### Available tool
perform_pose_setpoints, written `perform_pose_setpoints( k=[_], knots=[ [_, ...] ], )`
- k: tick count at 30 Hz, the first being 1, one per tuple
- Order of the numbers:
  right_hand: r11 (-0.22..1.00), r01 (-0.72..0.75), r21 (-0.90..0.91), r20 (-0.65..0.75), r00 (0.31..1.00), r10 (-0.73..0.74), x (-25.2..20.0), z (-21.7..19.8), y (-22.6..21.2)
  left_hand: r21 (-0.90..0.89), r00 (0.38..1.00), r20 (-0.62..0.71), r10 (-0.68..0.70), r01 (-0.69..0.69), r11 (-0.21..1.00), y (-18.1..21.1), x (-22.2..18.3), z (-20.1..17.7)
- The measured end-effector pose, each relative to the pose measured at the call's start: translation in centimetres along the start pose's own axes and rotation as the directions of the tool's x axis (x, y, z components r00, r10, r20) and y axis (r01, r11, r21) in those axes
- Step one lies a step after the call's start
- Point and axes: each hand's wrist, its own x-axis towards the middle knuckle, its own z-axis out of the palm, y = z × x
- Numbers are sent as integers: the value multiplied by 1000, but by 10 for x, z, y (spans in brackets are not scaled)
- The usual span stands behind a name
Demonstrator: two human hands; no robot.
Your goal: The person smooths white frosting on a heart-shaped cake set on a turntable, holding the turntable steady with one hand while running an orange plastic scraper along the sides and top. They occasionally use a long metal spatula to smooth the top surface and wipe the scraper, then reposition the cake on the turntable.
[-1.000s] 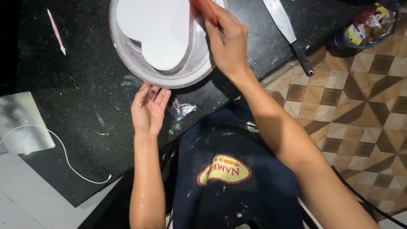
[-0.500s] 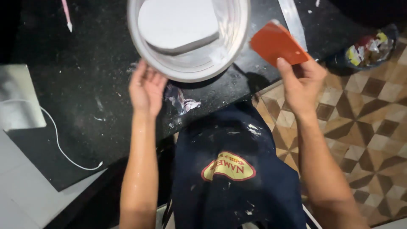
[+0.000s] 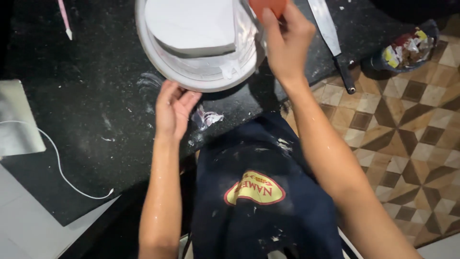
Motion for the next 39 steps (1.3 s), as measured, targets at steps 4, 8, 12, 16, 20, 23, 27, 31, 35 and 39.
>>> perform_pose_setpoints(
  k=[4, 8, 12, 16, 20, 23, 27, 31, 35, 39],
  knots=[
    [997, 39, -66, 5, 999, -39, 10, 16, 12, 44, 998, -65, 1, 2, 999, 12, 0, 12],
    [995, 72, -63, 51, 996, -68, 6, 14, 3, 53, 999, -39, -15, 17, 998, 6, 1, 6],
    [992, 99, -74, 154, 984, -87, -8, 3, -10, 36, 1000, -26, -15, 16, 999, 3, -2, 9],
    [992, 116, -40, 217, 971, -105, -24, -8, -24, 48, 1000, -10, -16, 17, 999, 2, -3, 9],
    [995, 78, -56, 227, 972, -63, -41, -15, -26, 35, 1000, 0, -26, 25, 999, 0, -4, 11],
    [994, 65, -84, 238, 970, -44, -50, -20, -29, 32, 1000, 3, -24, 24, 999, -2, -5, 11],
    [997, 48, -55, 252, 967, -33, -60, -26, -32, 24, 1000, 4, -26, 26, 999, -4, -6, 12],
    [996, 51, -76, 254, 967, -30, -62, -29, -35, 13, 999, 4, -34, 34, 999, -4, -9, 20],
    [996, 50, -75, 253, 967, -30, -63, -29, -35, -7, 999, 1, -34, 34, 999, -11, -11, 23],
    [993, 83, -82, 221, 973, -63, -61, -27, -32, -79, 1000, 12, -26, 27, 997, -24, -12, 21]
  ],
)
